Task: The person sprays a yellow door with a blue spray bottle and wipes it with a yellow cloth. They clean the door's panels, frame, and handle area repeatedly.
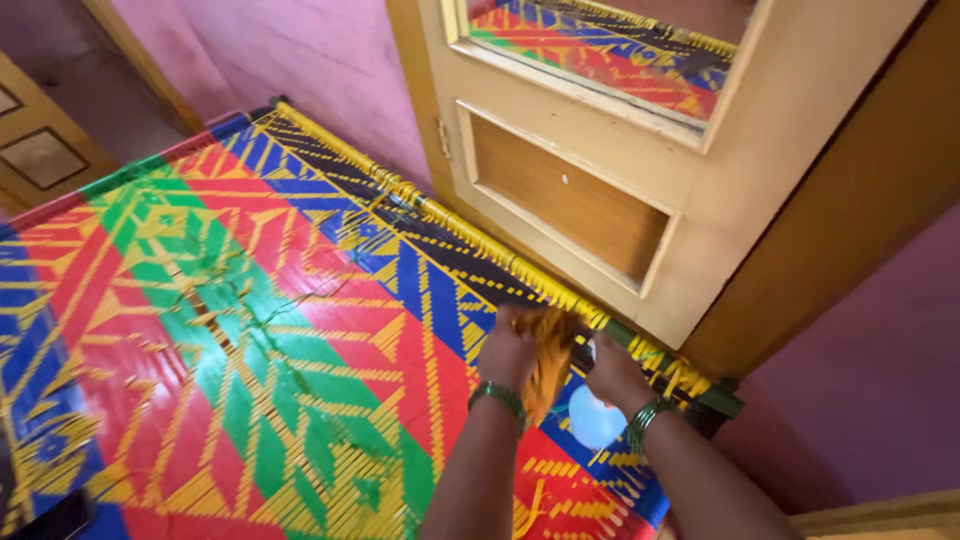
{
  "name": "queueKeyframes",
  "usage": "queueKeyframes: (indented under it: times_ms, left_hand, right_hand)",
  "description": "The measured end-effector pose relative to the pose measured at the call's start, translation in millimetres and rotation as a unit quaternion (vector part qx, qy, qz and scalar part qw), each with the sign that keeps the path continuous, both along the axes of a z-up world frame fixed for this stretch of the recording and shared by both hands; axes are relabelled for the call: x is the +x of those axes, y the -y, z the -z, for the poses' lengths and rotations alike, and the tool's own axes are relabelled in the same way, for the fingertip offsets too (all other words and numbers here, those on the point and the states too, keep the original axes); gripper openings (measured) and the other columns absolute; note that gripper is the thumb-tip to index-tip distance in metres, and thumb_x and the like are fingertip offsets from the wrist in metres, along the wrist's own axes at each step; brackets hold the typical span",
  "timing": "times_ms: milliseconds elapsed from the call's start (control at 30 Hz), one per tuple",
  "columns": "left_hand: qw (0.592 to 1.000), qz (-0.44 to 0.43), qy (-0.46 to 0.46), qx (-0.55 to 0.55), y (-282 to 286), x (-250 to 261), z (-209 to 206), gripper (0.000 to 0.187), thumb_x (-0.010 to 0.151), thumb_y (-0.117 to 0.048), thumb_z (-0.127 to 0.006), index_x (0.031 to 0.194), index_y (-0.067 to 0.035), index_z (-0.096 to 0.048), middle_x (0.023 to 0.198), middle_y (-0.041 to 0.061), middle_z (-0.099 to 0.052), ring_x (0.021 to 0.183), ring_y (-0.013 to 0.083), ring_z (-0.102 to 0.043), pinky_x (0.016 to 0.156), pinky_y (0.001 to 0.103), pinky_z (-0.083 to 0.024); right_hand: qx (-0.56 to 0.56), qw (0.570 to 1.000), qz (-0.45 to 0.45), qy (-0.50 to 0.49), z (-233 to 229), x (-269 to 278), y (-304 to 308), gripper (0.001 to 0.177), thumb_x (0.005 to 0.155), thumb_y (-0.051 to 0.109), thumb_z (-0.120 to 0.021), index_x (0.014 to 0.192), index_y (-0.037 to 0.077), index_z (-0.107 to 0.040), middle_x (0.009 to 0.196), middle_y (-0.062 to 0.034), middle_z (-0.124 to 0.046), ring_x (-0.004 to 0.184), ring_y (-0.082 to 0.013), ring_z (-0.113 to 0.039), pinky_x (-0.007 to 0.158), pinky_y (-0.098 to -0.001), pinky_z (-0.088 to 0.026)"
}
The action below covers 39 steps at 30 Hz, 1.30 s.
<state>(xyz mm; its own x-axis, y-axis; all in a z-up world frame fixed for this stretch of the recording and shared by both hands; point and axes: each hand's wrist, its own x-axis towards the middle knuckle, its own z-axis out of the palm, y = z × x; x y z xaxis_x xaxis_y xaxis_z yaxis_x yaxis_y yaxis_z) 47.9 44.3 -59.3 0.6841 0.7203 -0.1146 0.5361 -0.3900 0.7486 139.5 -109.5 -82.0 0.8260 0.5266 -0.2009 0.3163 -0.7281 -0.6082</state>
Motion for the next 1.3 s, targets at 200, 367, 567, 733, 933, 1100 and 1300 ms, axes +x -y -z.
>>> queueKeyframes:
  times_ms: [200,367,567,733,933,1100,1300]
  left_hand:
    - [0.956,0.031,0.293,-0.003,-25.4,18.5,1.0,0.034,0.085,-0.007,-0.054,0.116,-0.011,-0.068,0.104,0.019,-0.074,0.097,0.0313,-0.076,0.089,0.042,-0.061]
    - [0.905,0.194,0.378,-0.024,16.6,-13.9,-106.6,0.069,0.064,-0.011,-0.077,0.128,-0.007,-0.052,0.121,0.021,-0.044,0.108,0.0344,-0.061,0.099,0.041,-0.054]
    - [0.929,0.041,0.337,0.150,67.3,-38.3,-260.3,0.074,0.054,-0.026,-0.090,0.118,-0.007,-0.056,0.113,0.021,-0.054,0.106,0.0388,-0.053,0.093,0.046,-0.048]
    - [0.897,0.161,0.341,0.230,98.1,-11.6,-349.5,0.029,0.085,-0.031,-0.076,0.109,-0.016,-0.070,0.110,0.007,-0.073,0.109,0.0330,-0.058,0.097,0.048,-0.045]
    - [0.810,0.249,0.508,0.154,152.6,4.9,-436.2,0.036,0.087,-0.023,-0.070,0.122,-0.012,-0.067,0.118,0.009,-0.068,0.113,0.0357,-0.056,0.097,0.048,-0.045]
    - [0.813,0.278,0.480,0.179,200.1,4.0,-496.2,0.042,0.082,-0.025,-0.075,0.120,-0.010,-0.068,0.113,0.010,-0.070,0.108,0.0358,-0.055,0.095,0.049,-0.045]
    - [0.746,0.421,0.496,-0.140,249.6,-1.0,-556.8,0.054,0.069,-0.028,-0.087,0.111,0.001,-0.069,0.103,0.012,-0.071,0.092,0.0212,-0.070,0.082,0.033,-0.058]
  right_hand:
    - [0.071,0.997,-0.013,0.035,-108.7,-11.6,-35.8,0.058,0.078,-0.003,-0.059,0.135,0.005,-0.045,0.101,-0.0318,-0.070,0.074,-0.0381,-0.073,0.063,-0.0480,-0.061]
    - [0.138,0.988,0.068,0.001,-257.4,-41.4,-34.7,0.055,0.083,0.007,-0.062,0.135,0.002,-0.045,0.104,-0.0273,-0.070,0.067,-0.0351,-0.076,0.064,-0.0445,-0.063]
    - [0.164,0.986,0.014,0.026,-388.4,-70.2,-11.8,0.061,0.079,0.025,-0.073,0.135,0.006,-0.055,0.104,-0.0200,-0.074,0.073,-0.0310,-0.079,0.070,-0.0394,-0.063]
    - [0.166,0.962,-0.046,0.211,-466.7,-65.4,31.1,0.075,0.067,0.034,-0.078,0.134,0.007,-0.059,0.108,-0.0185,-0.075,0.100,-0.0329,-0.074,0.087,-0.0422,-0.059]
    - [0.184,0.871,-0.091,0.446,-544.3,-61.0,96.6,0.100,0.050,0.042,-0.092,0.135,0.003,-0.057,0.119,-0.0253,-0.068,0.109,-0.0422,-0.064,0.094,-0.0466,-0.049]
    - [0.228,0.916,0.010,0.330,-586.1,-70.6,144.5,0.062,0.071,0.034,-0.080,0.124,0.006,-0.062,0.111,-0.0158,-0.072,0.104,-0.0332,-0.072,0.092,-0.0397,-0.056]
    - [0.428,0.863,0.043,0.265,-653.6,-82.3,223.7,0.042,0.080,0.005,-0.077,0.119,0.004,-0.062,0.105,-0.0046,-0.069,0.100,-0.0154,-0.068,0.087,-0.0328,-0.058]
